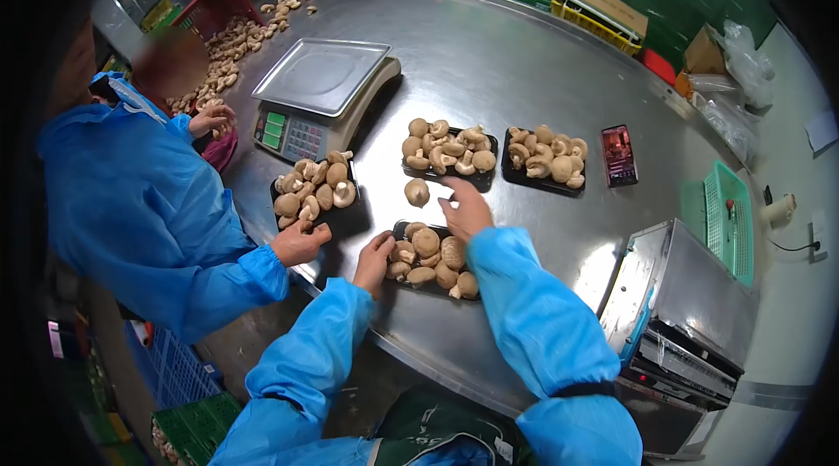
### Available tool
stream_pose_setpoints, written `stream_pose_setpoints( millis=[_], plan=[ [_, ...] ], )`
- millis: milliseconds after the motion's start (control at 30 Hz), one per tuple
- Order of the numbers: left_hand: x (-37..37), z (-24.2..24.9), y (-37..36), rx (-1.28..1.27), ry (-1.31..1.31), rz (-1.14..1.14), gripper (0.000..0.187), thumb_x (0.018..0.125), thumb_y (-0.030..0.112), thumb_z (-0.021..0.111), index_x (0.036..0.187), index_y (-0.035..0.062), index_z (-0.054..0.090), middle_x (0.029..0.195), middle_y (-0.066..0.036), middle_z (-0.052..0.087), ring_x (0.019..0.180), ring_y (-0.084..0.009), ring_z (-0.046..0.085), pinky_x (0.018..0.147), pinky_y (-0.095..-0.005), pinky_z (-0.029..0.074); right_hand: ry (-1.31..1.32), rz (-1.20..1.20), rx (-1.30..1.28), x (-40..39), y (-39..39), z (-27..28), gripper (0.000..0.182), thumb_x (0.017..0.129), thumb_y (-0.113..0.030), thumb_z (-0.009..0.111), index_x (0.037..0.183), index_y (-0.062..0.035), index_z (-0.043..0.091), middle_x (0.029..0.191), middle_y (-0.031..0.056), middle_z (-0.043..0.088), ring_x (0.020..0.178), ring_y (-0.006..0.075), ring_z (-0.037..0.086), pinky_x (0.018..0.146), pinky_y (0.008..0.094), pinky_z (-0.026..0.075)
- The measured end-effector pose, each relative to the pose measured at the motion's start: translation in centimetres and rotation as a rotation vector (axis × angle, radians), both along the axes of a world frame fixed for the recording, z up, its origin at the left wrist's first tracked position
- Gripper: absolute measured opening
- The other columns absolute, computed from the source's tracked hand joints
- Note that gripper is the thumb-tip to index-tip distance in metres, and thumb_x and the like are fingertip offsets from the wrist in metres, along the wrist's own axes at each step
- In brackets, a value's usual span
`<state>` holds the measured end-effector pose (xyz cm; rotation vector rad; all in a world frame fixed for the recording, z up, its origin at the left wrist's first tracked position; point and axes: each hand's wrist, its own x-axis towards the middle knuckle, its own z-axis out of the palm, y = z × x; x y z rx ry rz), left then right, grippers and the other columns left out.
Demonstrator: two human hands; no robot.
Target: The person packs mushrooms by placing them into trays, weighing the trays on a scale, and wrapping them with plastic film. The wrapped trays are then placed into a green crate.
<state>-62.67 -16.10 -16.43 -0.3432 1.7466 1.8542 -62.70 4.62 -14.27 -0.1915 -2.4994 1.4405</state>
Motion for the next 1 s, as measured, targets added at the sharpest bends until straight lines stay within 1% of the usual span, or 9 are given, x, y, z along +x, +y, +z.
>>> stream_pose_setpoints(
  millis=[133, 200, 267, 300, 400, 533, 767, 833, 1000],
  plan=[
    [0.7, -1.6, -0.7, 0.019, -0.016, 0.045, 0.047, 0.089, 0.020, 0.053, 0.127, -0.0057, 0.043, 0.121, -0.018, 0.052, 0.109, -0.0235, 0.052, 0.092, -0.0312, 0.041, -0.234, 0.209, 0.520, -5.6, -3.8, -1.5, 0.021, 0.082, -0.016, 0.058, 0.102, -0.0089, 0.058, 0.089, 0.0175, 0.060, 0.078, 0.0350, 0.059, 0.070, 0.0415, 0.048],
    [0.9, -2.4, -1.2, 0.067, -0.031, 0.026, 0.047, 0.088, 0.019, 0.054, 0.127, -0.0054, 0.044, 0.121, -0.018, 0.053, 0.110, -0.0233, 0.052, 0.093, -0.0309, 0.041, -0.243, 0.259, 0.487, -7.6, -3.4, -4.4, 0.016, 0.083, -0.010, 0.055, 0.097, -0.0065, 0.059, 0.080, 0.0169, 0.059, 0.072, 0.0314, 0.059, 0.067, 0.0392, 0.048],
    [0.9, -2.5, -1.8, 0.081, -0.061, 0.026, 0.046, 0.088, 0.019, 0.054, 0.126, -0.0053, 0.045, 0.120, -0.017, 0.053, 0.110, -0.0228, 0.051, 0.093, -0.0305, 0.040, -0.200, 0.196, -0.089, -7.6, -2.3, -5.8, 0.019, 0.079, -0.006, 0.050, 0.093, -0.0086, 0.061, 0.076, 0.0172, 0.060, 0.079, 0.0342, 0.060, 0.073, 0.0420, 0.047],
    [0.9, -1.8, -1.9, 0.043, -0.061, 0.025, 0.046, 0.088, 0.019, 0.054, 0.125, -0.0053, 0.046, 0.120, -0.017, 0.053, 0.109, -0.0225, 0.051, 0.092, -0.0304, 0.041, -0.185, 0.226, -0.034, -6.1, -1.3, -1.5, 0.018, 0.079, -0.004, 0.047, 0.090, -0.0072, 0.061, 0.068, 0.0124, 0.059, 0.069, 0.0271, 0.060, 0.063, 0.0374, 0.048],
    [0.8, -0.8, -1.9, -0.008, -0.056, 0.018, 0.044, 0.087, 0.019, 0.055, 0.123, -0.0052, 0.048, 0.119, -0.016, 0.054, 0.108, -0.0223, 0.052, 0.092, -0.0301, 0.041, -0.473, 0.207, -0.781, -1.2, 2.1, 2.3, 0.021, 0.090, -0.018, 0.049, 0.102, -0.0021, 0.054, 0.056, 0.0066, 0.053, 0.041, 0.0120, 0.049, 0.039, 0.0229, 0.039],
    [0.7, -1.4, -1.4, 0.010, 0.016, -0.013, 0.043, 0.089, 0.020, 0.054, 0.123, -0.0050, 0.048, 0.118, -0.016, 0.055, 0.107, -0.0211, 0.053, 0.092, -0.0294, 0.041, -0.522, 0.080, -1.039, 3.9, 2.4, 3.1, 0.023, 0.091, -0.017, 0.046, 0.108, -0.0025, 0.052, 0.054, 0.0047, 0.052, 0.038, 0.0085, 0.044, 0.034, 0.0195, 0.033],
    [2.4, 0.2, 0.3, 0.038, 0.051, 0.053, 0.066, 0.087, 0.030, 0.058, 0.136, -0.0032, 0.028, 0.130, -0.021, 0.041, 0.117, -0.0250, 0.045, 0.096, -0.0320, 0.038, -0.546, 0.259, -0.465, 6.0, -2.0, 0.5, 0.021, 0.086, -0.012, 0.050, 0.101, 0.0002, 0.057, 0.056, 0.0075, 0.053, 0.044, 0.0131, 0.049, 0.043, 0.0282, 0.041],
    [3.3, -0.3, 0.7, 0.015, 0.114, 0.045, 0.067, 0.086, 0.032, 0.059, 0.136, -0.0014, 0.028, 0.129, -0.019, 0.043, 0.117, -0.0237, 0.044, 0.096, -0.0324, 0.037, -0.291, 0.145, -0.132, 6.4, -2.3, 1.0, 0.024, 0.084, -0.015, 0.053, 0.101, 0.0014, 0.056, 0.065, 0.0136, 0.058, 0.058, 0.0221, 0.057, 0.056, 0.0348, 0.046],
    [3.6, -0.3, 0.9, -0.086, 0.194, 0.061, 0.079, 0.081, 0.034, 0.064, 0.137, -0.0048, 0.024, 0.135, -0.024, 0.034, 0.124, -0.0296, 0.038, 0.101, -0.0353, 0.032, -0.153, -0.337, -0.045, 9.8, 3.4, -0.5, 0.028, 0.083, -0.018, 0.055, 0.103, 0.0017, 0.056, 0.080, 0.0199, 0.061, 0.069, 0.0310, 0.059, 0.065, 0.0379, 0.047]
  ],
)
